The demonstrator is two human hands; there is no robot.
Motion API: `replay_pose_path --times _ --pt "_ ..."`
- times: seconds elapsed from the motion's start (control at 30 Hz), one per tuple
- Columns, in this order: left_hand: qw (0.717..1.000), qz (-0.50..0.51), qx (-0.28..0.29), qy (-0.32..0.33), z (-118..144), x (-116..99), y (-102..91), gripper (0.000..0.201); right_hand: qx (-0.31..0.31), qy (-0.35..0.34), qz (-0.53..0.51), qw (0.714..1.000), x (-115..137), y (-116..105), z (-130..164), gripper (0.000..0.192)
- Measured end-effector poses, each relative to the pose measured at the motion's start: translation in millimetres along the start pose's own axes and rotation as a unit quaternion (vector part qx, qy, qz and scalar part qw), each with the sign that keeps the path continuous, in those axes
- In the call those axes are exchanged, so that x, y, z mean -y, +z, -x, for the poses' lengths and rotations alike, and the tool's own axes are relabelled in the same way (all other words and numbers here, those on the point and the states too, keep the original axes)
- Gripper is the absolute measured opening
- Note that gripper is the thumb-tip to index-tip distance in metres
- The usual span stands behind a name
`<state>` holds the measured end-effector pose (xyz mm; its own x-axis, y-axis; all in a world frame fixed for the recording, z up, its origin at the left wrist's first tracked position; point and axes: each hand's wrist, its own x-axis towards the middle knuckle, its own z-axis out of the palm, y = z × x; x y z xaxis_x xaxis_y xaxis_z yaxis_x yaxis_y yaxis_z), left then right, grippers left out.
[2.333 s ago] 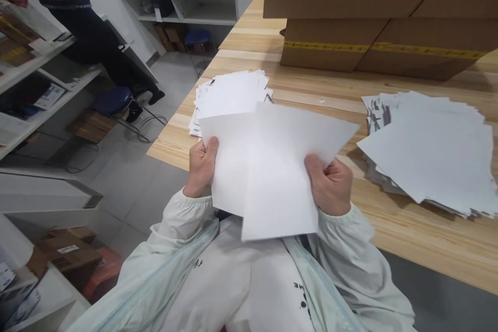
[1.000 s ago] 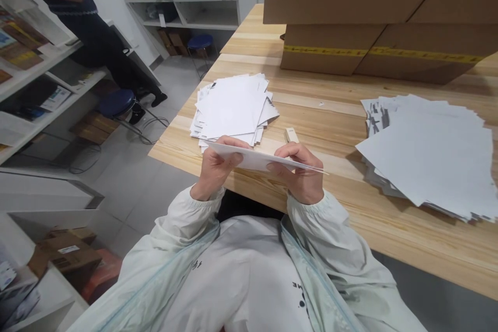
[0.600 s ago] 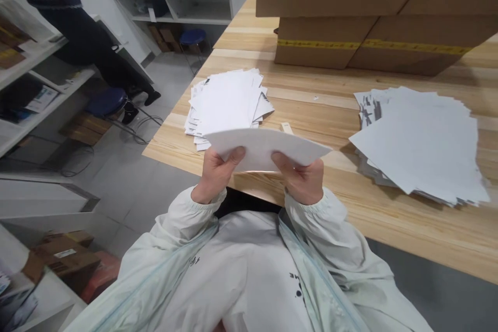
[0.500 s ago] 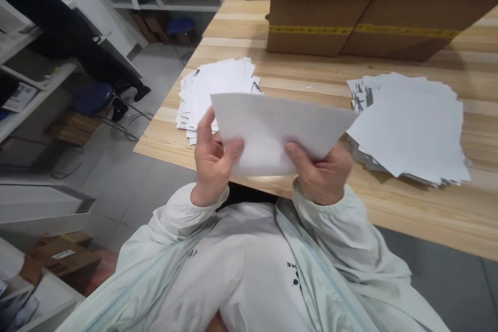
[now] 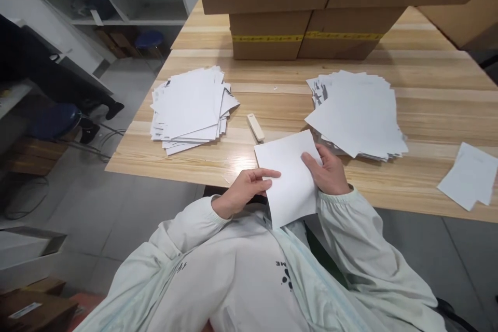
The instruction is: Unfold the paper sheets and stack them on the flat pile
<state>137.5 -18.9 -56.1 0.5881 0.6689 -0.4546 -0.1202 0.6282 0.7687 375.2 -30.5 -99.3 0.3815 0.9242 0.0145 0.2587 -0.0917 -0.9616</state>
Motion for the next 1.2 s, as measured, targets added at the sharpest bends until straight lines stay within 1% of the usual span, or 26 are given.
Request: replay_pose_path --times 0.07,0.13,0.2,0.23,0.27,0.3,0.33,0.37,0.4,0.43,0.5,0.53,0.63,0.73,0.83,1.0,1.1,1.2 --pt "1.000 -0.014 -0.020 -0.001 -4.5 -2.7 1.9 0.029 -0.001 -0.001 0.005 1.000 -0.1 4.8 -5.3 0.048" --pt "0.999 -0.010 -0.038 -0.011 -8.3 -4.4 3.0 0.030 0.003 -0.017 0.024 1.000 2.1 8.1 -9.0 0.050" --pt "0.998 0.002 -0.052 -0.027 -11.7 -6.3 3.5 0.033 0.005 -0.054 0.097 0.994 8.0 6.4 -8.5 0.054" --pt "0.998 0.004 -0.057 -0.036 -13.3 -7.6 3.4 0.034 0.003 -0.075 0.164 0.984 13.2 2.8 -6.0 0.056" --pt "0.997 0.001 -0.062 -0.044 -14.7 -9.1 3.1 0.036 0.000 -0.096 0.247 0.964 20.4 -2.6 -2.1 0.057" --pt "0.996 -0.005 -0.067 -0.052 -15.9 -10.8 2.7 0.038 -0.004 -0.115 0.335 0.935 29.6 -9.7 2.9 0.057" --pt "0.996 -0.013 -0.070 -0.059 -17.0 -12.5 2.2 0.040 -0.010 -0.134 0.416 0.899 40.6 -18.0 8.4 0.055" --pt "0.995 -0.019 -0.073 -0.065 -17.8 -14.0 1.5 0.041 -0.017 -0.153 0.479 0.864 53.2 -26.7 13.8 0.052" --pt "0.995 -0.025 -0.073 -0.069 -18.3 -15.3 0.8 0.042 -0.025 -0.175 0.521 0.835 66.7 -35.0 18.3 0.050" --pt "0.995 -0.027 -0.071 -0.072 -18.6 -16.1 0.1 0.043 -0.031 -0.198 0.544 0.815 80.5 -42.1 21.3 0.049" --pt "0.995 -0.026 -0.063 -0.074 -18.8 -16.3 -1.4 0.043 -0.037 -0.248 0.559 0.790 106.2 -49.9 21.5 0.054" --pt "0.995 -0.022 -0.059 -0.073 -18.6 -15.7 -2.0 0.042 -0.036 -0.271 0.560 0.782 117.1 -50.0 18.6 0.056" --pt "0.996 -0.002 -0.052 -0.066 -17.5 -13.0 -3.7 0.041 -0.015 -0.323 0.561 0.762 138.2 -36.9 2.4 0.055" --pt "0.997 0.015 -0.053 -0.062 -15.4 -10.4 -4.4 0.043 0.039 -0.348 0.550 0.758 141.8 -15.8 -14.9 0.043" --pt "0.996 0.021 -0.055 -0.063 -13.1 -9.3 -3.8 0.044 0.080 -0.344 0.539 0.765 134.6 -1.9 -25.7 0.038" --pt "0.996 0.030 -0.056 -0.059 -11.8 -13.0 -1.4 0.048 0.105 -0.321 0.507 0.793 124.1 0.1 -31.8 0.036" --pt "0.996 0.027 -0.062 -0.061 -12.5 -18.3 0.2 0.050 0.117 -0.322 0.511 0.789 126.3 2.2 -36.1 0.036" --pt "0.995 0.021 -0.061 -0.071 -14.0 -23.0 1.1 0.052 0.147 -0.325 0.484 0.799 129.2 18.4 -49.7 0.033"
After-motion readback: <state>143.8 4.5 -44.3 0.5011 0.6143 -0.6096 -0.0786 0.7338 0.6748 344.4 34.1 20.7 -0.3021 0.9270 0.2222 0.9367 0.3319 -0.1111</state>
